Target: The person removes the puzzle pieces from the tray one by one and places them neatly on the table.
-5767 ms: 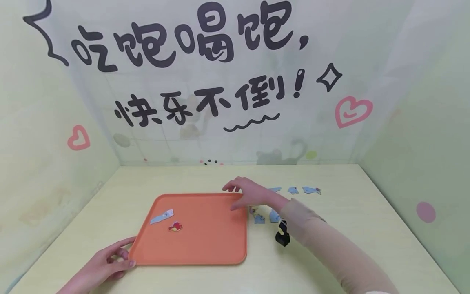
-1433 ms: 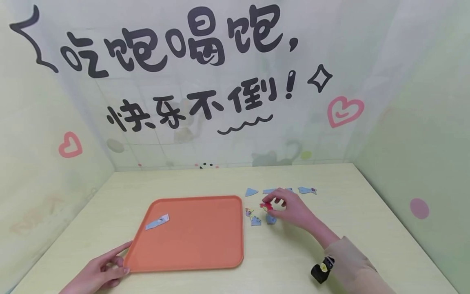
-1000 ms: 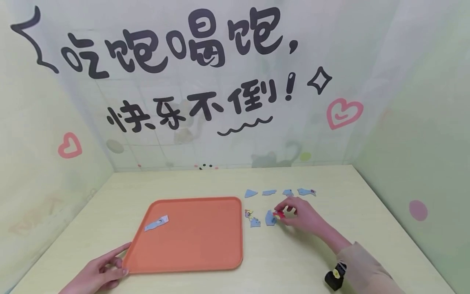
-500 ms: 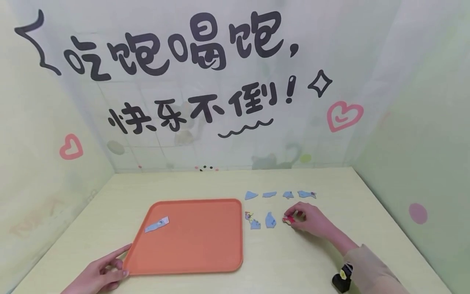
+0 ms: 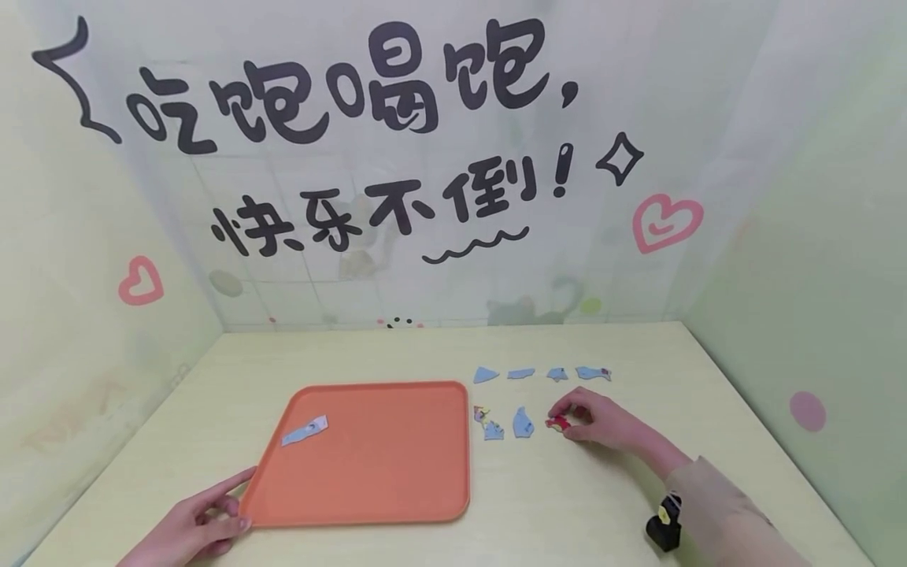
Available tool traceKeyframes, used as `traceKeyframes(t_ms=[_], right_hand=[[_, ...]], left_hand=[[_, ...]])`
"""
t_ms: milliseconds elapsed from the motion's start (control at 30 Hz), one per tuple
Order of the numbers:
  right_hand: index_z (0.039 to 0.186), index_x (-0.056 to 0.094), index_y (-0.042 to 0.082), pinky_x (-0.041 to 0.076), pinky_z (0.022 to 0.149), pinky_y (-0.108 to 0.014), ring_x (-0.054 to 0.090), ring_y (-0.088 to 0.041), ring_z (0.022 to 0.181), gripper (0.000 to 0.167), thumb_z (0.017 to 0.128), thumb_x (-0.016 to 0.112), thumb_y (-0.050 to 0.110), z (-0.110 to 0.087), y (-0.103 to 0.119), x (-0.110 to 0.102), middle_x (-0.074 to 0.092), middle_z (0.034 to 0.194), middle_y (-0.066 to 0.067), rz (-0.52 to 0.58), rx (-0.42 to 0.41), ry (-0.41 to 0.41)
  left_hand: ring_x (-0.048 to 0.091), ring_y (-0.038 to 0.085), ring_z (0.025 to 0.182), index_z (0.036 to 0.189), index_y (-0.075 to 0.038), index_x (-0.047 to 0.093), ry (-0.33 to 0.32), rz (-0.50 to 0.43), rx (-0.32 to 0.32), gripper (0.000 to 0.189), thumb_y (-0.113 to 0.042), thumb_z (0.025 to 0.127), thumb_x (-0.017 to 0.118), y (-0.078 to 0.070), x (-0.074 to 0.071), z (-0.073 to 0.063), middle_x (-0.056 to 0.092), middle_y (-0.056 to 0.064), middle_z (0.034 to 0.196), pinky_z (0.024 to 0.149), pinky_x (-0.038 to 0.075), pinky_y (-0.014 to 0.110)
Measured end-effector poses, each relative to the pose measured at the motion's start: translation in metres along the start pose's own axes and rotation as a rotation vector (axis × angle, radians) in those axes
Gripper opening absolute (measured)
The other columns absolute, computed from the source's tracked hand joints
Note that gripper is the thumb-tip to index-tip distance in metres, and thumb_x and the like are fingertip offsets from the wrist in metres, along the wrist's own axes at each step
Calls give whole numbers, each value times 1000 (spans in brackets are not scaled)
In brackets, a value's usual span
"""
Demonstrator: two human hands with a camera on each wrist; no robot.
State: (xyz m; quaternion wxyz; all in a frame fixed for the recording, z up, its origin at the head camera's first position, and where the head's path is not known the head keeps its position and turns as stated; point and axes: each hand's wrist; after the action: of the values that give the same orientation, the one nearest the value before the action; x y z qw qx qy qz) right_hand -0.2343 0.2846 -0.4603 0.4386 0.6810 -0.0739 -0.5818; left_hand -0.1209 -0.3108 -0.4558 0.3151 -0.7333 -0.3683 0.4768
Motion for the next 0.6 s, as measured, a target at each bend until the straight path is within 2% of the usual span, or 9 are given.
traceKeyframes(t_ms=[300,600], right_hand=[[118,64,9,44,79,-20,50,-10,93,29,91,70,15,-2,2,-2,62,116,-10,30,-21,13],[119,64,9,44,81,-19,50,-10,95,28,92,69,16,-3,-1,-1,61,117,-10,47,-14,19]], left_hand=[[54,14,63,155,-1,24,5,-20,-17,85,-25,89,72,1,0,0,54,3,93,57,44,23],[54,15,64,154,-1,26,-18,17,-23,84,-25,89,73,-1,1,0,54,4,93,57,45,23]])
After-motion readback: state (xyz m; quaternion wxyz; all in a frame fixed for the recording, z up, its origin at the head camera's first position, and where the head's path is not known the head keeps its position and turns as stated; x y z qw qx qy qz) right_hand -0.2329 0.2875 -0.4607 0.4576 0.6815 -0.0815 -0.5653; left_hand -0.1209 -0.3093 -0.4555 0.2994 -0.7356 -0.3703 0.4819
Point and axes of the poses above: each hand's wrist, its own z-axis towards the middle knuckle, its own x-axis out of the palm, y = z × x
